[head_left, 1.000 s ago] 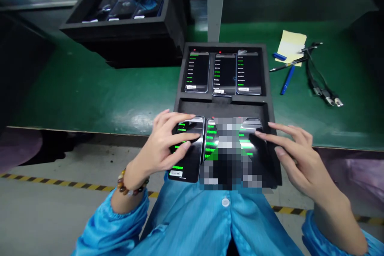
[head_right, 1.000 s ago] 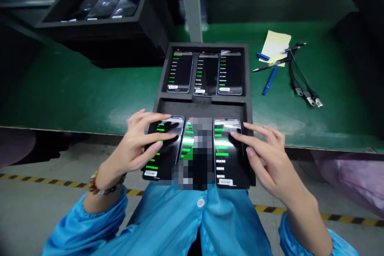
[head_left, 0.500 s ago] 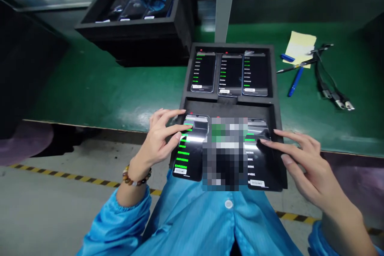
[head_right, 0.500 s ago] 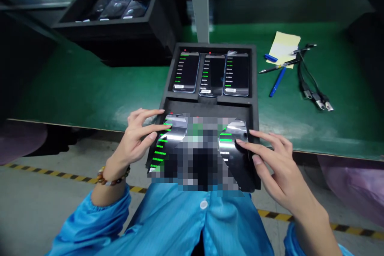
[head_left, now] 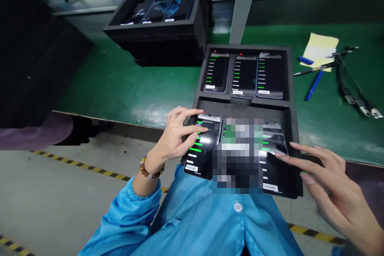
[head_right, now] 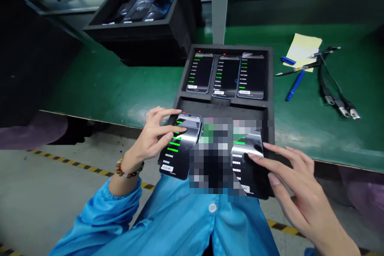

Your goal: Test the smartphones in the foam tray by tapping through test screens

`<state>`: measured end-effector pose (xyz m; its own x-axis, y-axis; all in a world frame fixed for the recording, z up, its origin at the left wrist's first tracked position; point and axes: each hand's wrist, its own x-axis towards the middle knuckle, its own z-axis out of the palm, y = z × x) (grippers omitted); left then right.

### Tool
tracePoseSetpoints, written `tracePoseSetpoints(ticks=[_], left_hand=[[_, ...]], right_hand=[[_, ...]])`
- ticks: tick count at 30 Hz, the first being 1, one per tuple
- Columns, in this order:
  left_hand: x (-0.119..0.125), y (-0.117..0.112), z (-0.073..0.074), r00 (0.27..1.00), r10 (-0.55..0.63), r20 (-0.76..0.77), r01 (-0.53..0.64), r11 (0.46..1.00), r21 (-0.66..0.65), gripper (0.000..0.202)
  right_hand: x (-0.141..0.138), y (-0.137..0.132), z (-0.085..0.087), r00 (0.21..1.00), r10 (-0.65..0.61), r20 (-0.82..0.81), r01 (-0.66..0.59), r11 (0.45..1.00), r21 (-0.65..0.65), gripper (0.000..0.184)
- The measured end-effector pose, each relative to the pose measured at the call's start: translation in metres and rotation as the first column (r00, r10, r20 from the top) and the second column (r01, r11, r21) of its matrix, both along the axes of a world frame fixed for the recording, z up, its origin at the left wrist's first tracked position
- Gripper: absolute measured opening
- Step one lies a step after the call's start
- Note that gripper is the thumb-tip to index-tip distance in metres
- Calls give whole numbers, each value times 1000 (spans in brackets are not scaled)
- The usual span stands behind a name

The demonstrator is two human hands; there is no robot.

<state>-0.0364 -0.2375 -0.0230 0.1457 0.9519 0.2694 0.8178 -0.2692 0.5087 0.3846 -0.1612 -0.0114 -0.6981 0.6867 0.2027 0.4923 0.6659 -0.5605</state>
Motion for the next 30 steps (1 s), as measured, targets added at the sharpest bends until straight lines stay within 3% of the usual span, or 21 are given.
tracePoseSetpoints(ticks=[5, 15, 24, 30], left_hand=[[1, 5, -3, 998, 68, -13, -68, 998, -17, 39], [-2, 4, -6, 993, 67, 93, -73, 995, 66, 45], [-5, -33, 1, 989, -77, 128, 64, 993, 104, 41], [2, -40, -1, 990, -92, 104, 84, 994, 71, 46]], right_hand=[[-2, -1, 0, 1000, 23, 3, -23, 1000, 18, 47], [-9, -2, 4, 998, 54, 17, -54, 999, 5, 44], [-68, 5, 15, 975, 213, 63, -213, 977, -19, 47], [-55, 9, 18, 997, 71, 34, -71, 997, -23, 46]])
